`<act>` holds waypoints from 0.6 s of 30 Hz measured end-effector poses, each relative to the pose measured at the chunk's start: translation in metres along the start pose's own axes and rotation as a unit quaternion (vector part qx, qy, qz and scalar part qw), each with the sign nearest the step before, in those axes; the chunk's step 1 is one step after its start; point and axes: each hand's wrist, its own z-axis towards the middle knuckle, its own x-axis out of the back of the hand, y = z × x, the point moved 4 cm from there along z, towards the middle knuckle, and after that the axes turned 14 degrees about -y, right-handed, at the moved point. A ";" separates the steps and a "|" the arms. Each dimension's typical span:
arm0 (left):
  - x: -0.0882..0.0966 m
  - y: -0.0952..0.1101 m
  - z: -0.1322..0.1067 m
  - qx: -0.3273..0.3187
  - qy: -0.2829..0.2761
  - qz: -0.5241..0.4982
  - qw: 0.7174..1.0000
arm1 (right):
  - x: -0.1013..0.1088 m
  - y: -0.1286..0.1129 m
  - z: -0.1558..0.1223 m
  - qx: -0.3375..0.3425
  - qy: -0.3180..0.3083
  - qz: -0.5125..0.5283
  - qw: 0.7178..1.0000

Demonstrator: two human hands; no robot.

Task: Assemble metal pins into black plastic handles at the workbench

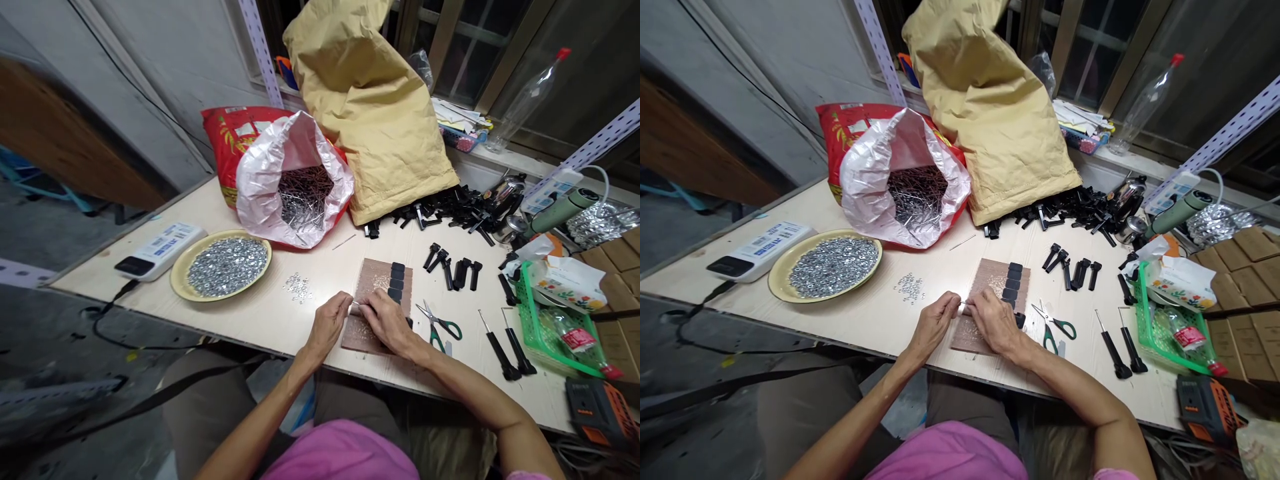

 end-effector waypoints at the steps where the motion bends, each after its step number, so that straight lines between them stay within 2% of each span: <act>1: 0.000 0.001 0.000 -0.007 0.003 0.007 1.000 | -0.001 0.003 0.000 -0.017 -0.018 0.044 0.999; 3: 0.000 0.004 0.000 -0.021 0.005 0.016 1.000 | -0.005 0.009 0.000 -0.061 -0.075 0.149 0.984; 5: -0.002 0.006 0.001 -0.026 -0.009 0.009 1.000 | -0.005 0.013 -0.003 -0.088 -0.094 0.210 0.969; 8: -0.010 0.008 0.003 -0.023 -0.046 -0.027 0.998 | 0.008 0.014 -0.010 -0.061 -0.009 0.167 0.984; 10: -0.015 0.009 0.004 -0.021 -0.066 -0.048 0.996 | 0.014 0.013 -0.017 -0.041 0.025 0.126 0.991; 15: -0.020 0.013 0.008 -0.045 -0.069 -0.009 0.997 | 0.016 0.019 -0.024 -0.071 0.019 0.115 0.991; 18: -0.018 0.015 0.009 -0.076 -0.065 0.032 0.994 | 0.008 0.026 -0.022 -0.101 -0.050 0.236 0.965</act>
